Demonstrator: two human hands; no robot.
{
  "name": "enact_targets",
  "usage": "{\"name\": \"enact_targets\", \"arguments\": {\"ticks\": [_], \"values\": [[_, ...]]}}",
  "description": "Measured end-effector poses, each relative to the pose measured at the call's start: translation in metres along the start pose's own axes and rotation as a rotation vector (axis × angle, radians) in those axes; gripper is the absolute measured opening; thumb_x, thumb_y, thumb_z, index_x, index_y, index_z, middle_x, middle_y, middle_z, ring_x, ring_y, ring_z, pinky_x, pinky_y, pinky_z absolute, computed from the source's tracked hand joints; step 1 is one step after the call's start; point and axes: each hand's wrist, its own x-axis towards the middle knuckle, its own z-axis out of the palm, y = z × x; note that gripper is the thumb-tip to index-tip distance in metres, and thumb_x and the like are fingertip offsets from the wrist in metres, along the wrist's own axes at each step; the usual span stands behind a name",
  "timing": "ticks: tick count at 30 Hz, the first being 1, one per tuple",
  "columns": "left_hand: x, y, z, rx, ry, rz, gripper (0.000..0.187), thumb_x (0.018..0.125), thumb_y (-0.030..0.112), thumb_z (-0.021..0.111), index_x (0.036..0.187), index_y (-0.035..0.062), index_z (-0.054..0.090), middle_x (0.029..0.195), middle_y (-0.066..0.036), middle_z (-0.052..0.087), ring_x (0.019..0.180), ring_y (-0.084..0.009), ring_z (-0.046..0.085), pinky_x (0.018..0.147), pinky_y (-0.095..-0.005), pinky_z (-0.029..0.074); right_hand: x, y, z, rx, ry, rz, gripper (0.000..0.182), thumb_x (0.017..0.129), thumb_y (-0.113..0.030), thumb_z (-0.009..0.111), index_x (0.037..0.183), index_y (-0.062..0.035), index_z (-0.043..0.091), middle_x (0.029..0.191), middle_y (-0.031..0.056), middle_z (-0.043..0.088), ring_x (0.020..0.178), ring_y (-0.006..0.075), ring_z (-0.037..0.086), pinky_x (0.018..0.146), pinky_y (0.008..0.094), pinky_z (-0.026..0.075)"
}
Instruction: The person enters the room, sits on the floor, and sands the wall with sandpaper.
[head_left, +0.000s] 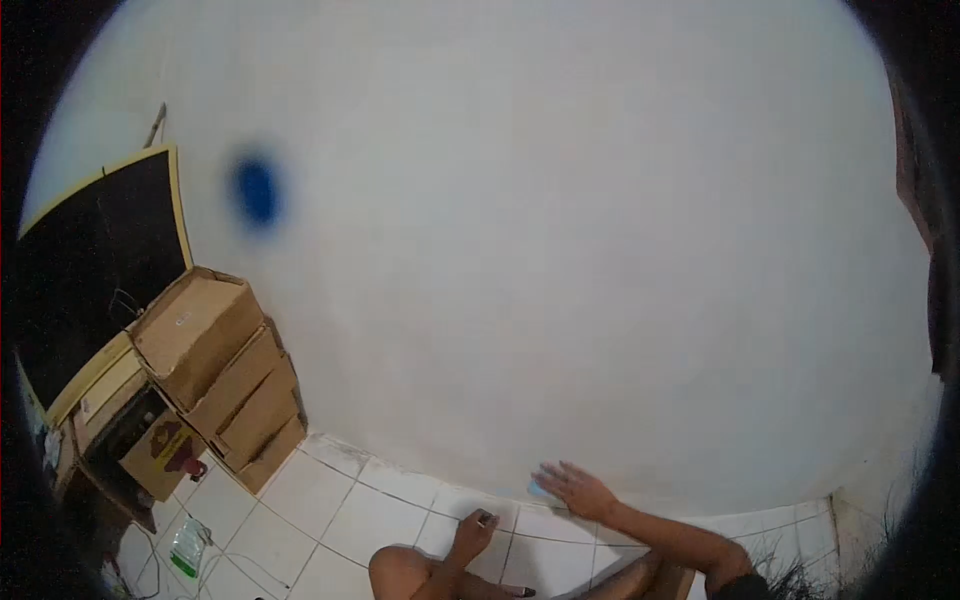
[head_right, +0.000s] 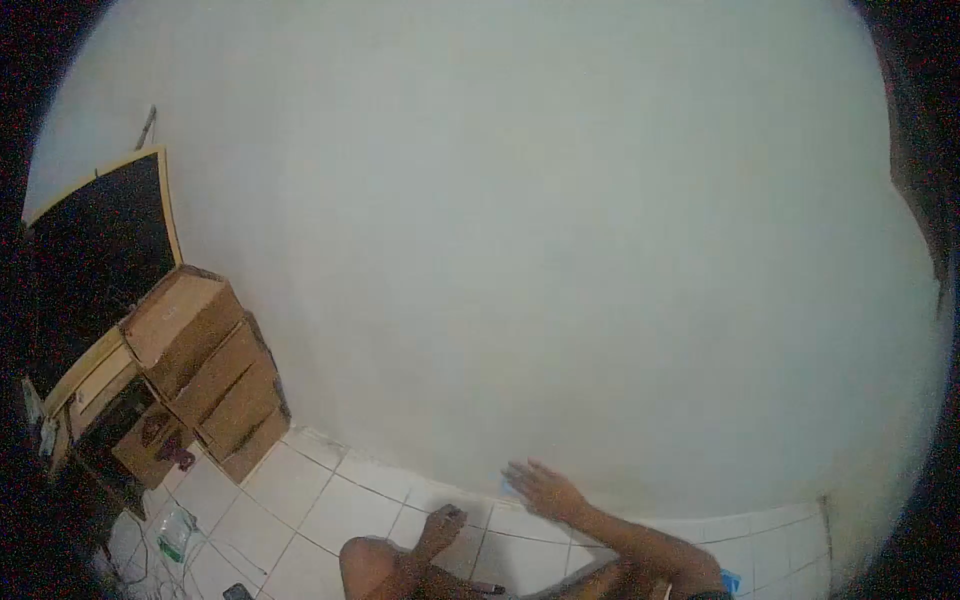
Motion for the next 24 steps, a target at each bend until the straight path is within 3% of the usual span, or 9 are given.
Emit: {"name": "enact_targets", "arguments": {"ticks": [2, 4, 6, 10, 13, 15, 19, 22, 24], "values": [[-0.015, 0.053, -0.011, 0.082, -0.083, -0.155, 0.038, 0.088, 0.040, 0.064, 0.093, 0.0020, 0.062, 0.084, -0.015, 0.067, 0.082, -0.0286, 0.065, 0.077, -0.0380, 0.051, -0.010, -0.035, 0.010, -0.075, -0.119, 0.125, 0.052, 0.086, -0.024, 0.060, 0.136, -0.0128, 0.046, 0.141, 0.0097, 0.046, 0.138, 0.0254, 0.033, 0.113, 0.0455, 0.026], [-0.012, 0.043, -0.004, 0.042, -0.178, -0.160, 0.043, 0.087, 0.039, 0.067, 0.108, 0.0025, 0.061, 0.095, -0.014, 0.067, 0.094, -0.0241, 0.063, 0.084, -0.0363, 0.050, -0.009, -0.054, 0.029, 0.636, -0.310, 0.478, 0.041, 0.085, -0.018, 0.060, 0.125, -0.0104, 0.055, 0.121, 0.0153, 0.060, 0.122, 0.0315, 0.051, 0.104, 0.0480, 0.038], [-0.021, 0.070, -0.004, -0.098, -0.184, -0.037, 0.043, 0.088, 0.037, 0.066, 0.115, 0.0030, 0.060, 0.100, -0.013, 0.067, 0.099, -0.0227, 0.062, 0.087, -0.0359, 0.049, -0.018, -0.068, 0.050, 1.058, 0.077, 0.391, 0.025, 0.091, -0.011, 0.055, 0.113, -0.0011, 0.061, 0.095, 0.0171, 0.068, 0.090, 0.0274, 0.065, 0.085, 0.0397, 0.050], [-0.021, 0.060, 0.023, -0.553, -0.411, -0.044, 0.040, 0.091, 0.033, 0.065, 0.118, 0.0032, 0.060, 0.102, -0.008, 0.067, 0.098, -0.0174, 0.060, 0.088, -0.0340, 0.047, -0.029, -0.092, 0.074, 1.542, 0.177, 0.491, 0.025, 0.090, -0.011, 0.063, 0.111, 0.0025, 0.063, 0.095, 0.0106, 0.069, 0.084, 0.0174, 0.064, 0.078, 0.0337, 0.053], [-0.019, 0.010, 0.057, -0.513, -0.482, -0.084, 0.038, 0.092, 0.031, 0.063, 0.117, 0.0025, 0.060, 0.102, -0.007, 0.067, 0.097, -0.0157, 0.060, 0.088, -0.0327, 0.047, -0.049, -0.101, 0.226, 1.488, 0.328, 0.568, 0.028, 0.084, -0.013, 0.071, 0.104, 0.0058, 0.065, 0.088, 0.0090, 0.069, 0.081, 0.0161, 0.064, 0.074, 0.0318, 0.055], [-0.022, -0.011, 0.067, -0.490, -0.526, -0.115, 0.037, 0.093, 0.031, 0.061, 0.117, 0.0020, 0.061, 0.102, -0.006, 0.067, 0.095, -0.0146, 0.059, 0.087, -0.0318, 0.047, -0.050, -0.097, 0.176, 1.511, 0.333, 0.679, 0.026, 0.080, -0.013, 0.076, 0.095, 0.0065, 0.067, 0.081, 0.0097, 0.069, 0.072, 0.0161, 0.065, 0.068, 0.0310, 0.055], [-0.024, 0.037, 0.033, -0.183, -0.372, -0.143, 0.036, 0.096, 0.032, 0.055, 0.115, 0.0029, 0.063, 0.097, -0.005, 0.067, 0.091, -0.0131, 0.058, 0.084, -0.0296, 0.047, -0.043, -0.085, 0.176, 1.250, 0.591, 0.612, 0.021, 0.079, -0.011, 0.075, 0.089, 0.0050, 0.066, 0.079, 0.0112, 0.068, 0.065, 0.0158, 0.065, 0.060, 0.0298, 0.054], [-0.004, 0.053, 0.016, -0.254, 0.137, -0.254, 0.031, 0.091, 0.025, 0.061, 0.104, -0.0019, 0.066, 0.093, -0.009, 0.069, 0.088, -0.0149, 0.060, 0.080, -0.0306, 0.047, -0.037, -0.079, 0.185, 1.278, 0.744, 0.660, 0.017, 0.080, -0.010, 0.074, 0.086, 0.0029, 0.064, 0.074, 0.0109, 0.067, 0.060, 0.0166, 0.064, 0.054, 0.0290, 0.053], [0.023, 0.073, -0.009, -0.175, 0.494, 0.004, 0.022, 0.088, 0.014, 0.064, 0.098, -0.0046, 0.067, 0.086, -0.011, 0.069, 0.079, -0.0164, 0.060, 0.074, -0.0320, 0.048, -0.033, -0.080, 0.142, 1.705, 0.767, 0.862, 0.014, 0.081, -0.009, 0.072, 0.084, 0.0017, 0.063, 0.072, 0.0107, 0.066, 0.059, 0.0168, 0.064, 0.052, 0.0283, 0.053]]}}
